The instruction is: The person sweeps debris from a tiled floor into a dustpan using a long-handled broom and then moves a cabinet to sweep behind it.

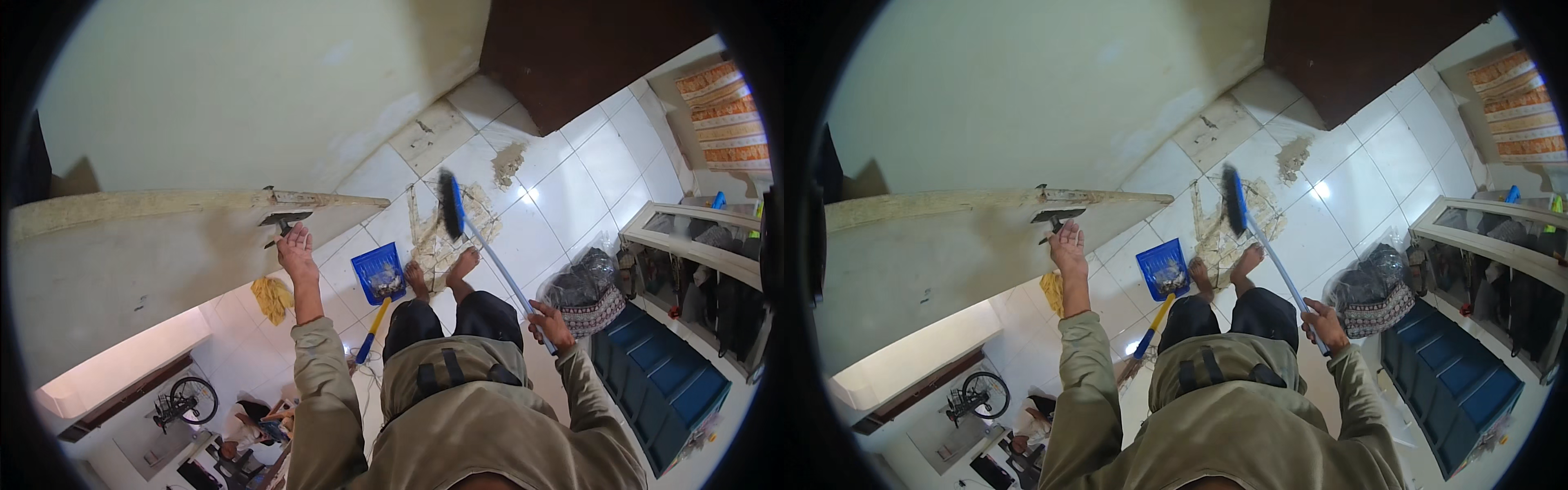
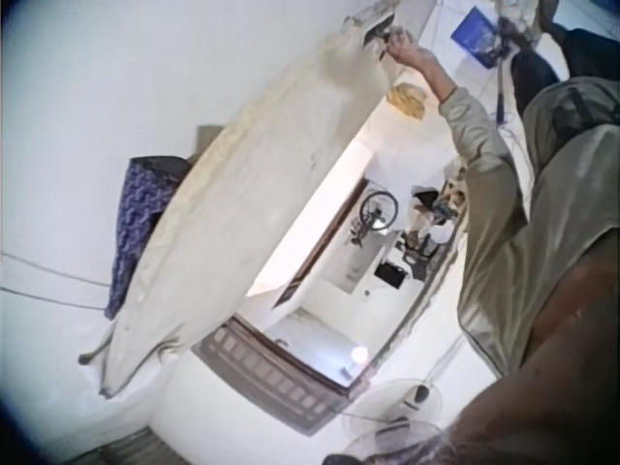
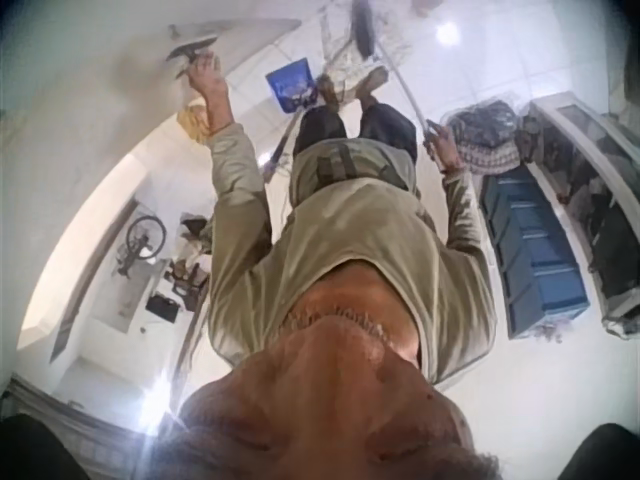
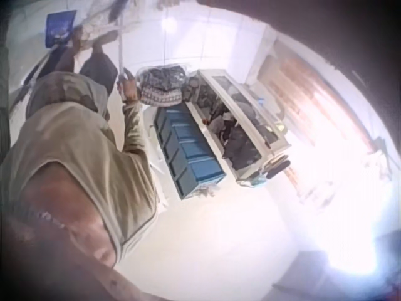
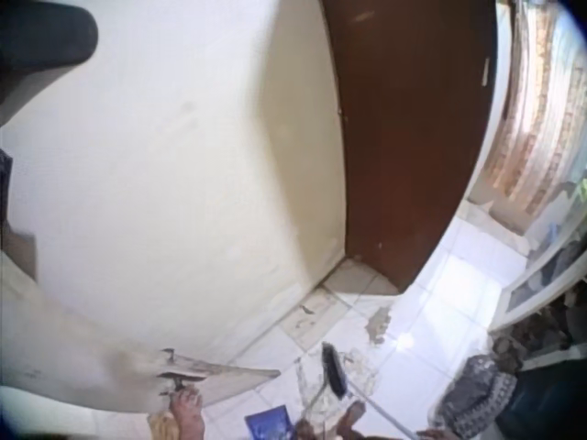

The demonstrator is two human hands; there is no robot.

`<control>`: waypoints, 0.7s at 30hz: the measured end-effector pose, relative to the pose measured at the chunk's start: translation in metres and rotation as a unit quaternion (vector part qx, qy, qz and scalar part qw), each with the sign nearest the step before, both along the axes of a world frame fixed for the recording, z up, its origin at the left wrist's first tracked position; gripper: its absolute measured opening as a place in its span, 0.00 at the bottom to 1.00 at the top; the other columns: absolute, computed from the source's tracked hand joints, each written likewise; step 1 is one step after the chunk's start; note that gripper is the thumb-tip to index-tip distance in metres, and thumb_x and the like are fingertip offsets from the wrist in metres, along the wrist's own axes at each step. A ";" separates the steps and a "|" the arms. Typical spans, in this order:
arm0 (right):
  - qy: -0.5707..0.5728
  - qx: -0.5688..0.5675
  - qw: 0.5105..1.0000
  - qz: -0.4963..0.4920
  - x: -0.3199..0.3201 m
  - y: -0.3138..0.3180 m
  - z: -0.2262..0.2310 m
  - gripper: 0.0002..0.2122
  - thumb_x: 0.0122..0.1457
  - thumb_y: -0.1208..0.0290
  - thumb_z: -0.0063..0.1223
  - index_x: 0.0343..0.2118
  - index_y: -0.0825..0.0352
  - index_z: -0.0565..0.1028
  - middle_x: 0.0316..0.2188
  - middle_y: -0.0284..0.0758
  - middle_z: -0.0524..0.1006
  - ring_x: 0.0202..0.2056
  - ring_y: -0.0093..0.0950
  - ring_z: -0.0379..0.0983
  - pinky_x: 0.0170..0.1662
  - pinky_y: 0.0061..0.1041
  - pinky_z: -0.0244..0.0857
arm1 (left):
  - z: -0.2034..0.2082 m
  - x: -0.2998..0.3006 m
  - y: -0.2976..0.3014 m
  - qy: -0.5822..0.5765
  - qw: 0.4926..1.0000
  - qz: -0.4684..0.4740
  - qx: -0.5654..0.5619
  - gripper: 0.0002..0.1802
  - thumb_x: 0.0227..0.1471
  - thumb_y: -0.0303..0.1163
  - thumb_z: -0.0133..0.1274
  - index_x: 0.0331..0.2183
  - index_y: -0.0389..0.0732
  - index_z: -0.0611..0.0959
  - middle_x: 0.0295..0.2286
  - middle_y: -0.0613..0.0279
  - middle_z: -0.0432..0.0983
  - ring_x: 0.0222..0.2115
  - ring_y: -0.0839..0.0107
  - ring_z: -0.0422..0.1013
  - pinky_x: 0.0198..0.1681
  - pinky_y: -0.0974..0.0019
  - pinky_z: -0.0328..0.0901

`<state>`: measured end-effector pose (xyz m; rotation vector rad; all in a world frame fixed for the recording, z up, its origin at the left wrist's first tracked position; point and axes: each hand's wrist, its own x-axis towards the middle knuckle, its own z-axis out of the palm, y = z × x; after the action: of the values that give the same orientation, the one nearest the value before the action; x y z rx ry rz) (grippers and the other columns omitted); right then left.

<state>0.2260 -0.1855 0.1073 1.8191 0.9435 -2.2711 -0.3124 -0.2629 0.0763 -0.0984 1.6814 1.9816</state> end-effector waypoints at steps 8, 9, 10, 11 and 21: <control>0.080 -0.062 0.989 -0.106 -0.016 -0.017 0.032 0.22 0.52 0.76 0.43 0.51 0.67 0.59 0.15 0.31 0.64 0.11 0.17 0.56 0.13 0.16 0.49 | -0.116 0.038 -0.314 0.227 0.565 -0.532 -0.589 0.50 0.40 0.63 0.46 0.49 0.26 0.61 0.46 0.30 0.57 0.49 0.43 0.56 0.51 0.54 0.54; 0.061 -0.011 0.994 -0.085 -0.008 -0.019 0.017 0.22 0.51 0.75 0.43 0.51 0.68 0.59 0.15 0.31 0.65 0.11 0.16 0.55 0.13 0.16 0.50 | -0.103 0.080 -0.272 0.127 0.571 -0.542 -0.604 0.49 0.39 0.61 0.49 0.48 0.24 0.60 0.43 0.29 0.61 0.45 0.42 0.60 0.48 0.54 0.58; 0.073 0.022 0.996 -0.035 -0.013 -0.013 0.003 0.23 0.50 0.75 0.44 0.51 0.69 0.60 0.16 0.31 0.66 0.10 0.16 0.55 0.14 0.16 0.50 | -0.087 0.093 -0.282 0.084 0.616 -0.512 -0.593 0.45 0.39 0.56 0.53 0.47 0.27 0.62 0.41 0.33 0.62 0.41 0.44 0.63 0.43 0.56 0.62; 0.062 0.027 0.997 -0.030 -0.022 -0.004 -0.013 0.23 0.51 0.75 0.44 0.52 0.68 0.59 0.17 0.31 0.66 0.11 0.15 0.54 0.13 0.16 0.50 | -0.075 0.107 -0.292 0.041 0.659 -0.480 -0.578 0.41 0.39 0.52 0.56 0.46 0.30 0.64 0.39 0.37 0.63 0.38 0.47 0.66 0.38 0.59 0.66; -0.012 0.018 0.989 -0.145 -0.046 0.020 -0.028 0.27 0.51 0.73 0.45 0.55 0.68 0.54 0.17 0.29 0.64 0.12 0.15 0.54 0.14 0.17 0.49 | -0.127 0.119 -0.342 -0.390 0.812 -0.264 -0.343 0.23 0.47 0.43 0.52 0.36 0.32 0.68 0.21 0.55 0.68 0.22 0.62 0.70 0.26 0.64 0.68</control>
<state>0.1796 -0.1651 0.0794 2.1169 0.7626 -2.3995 -0.1935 -0.6052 -0.0507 -0.5545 1.5117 0.6795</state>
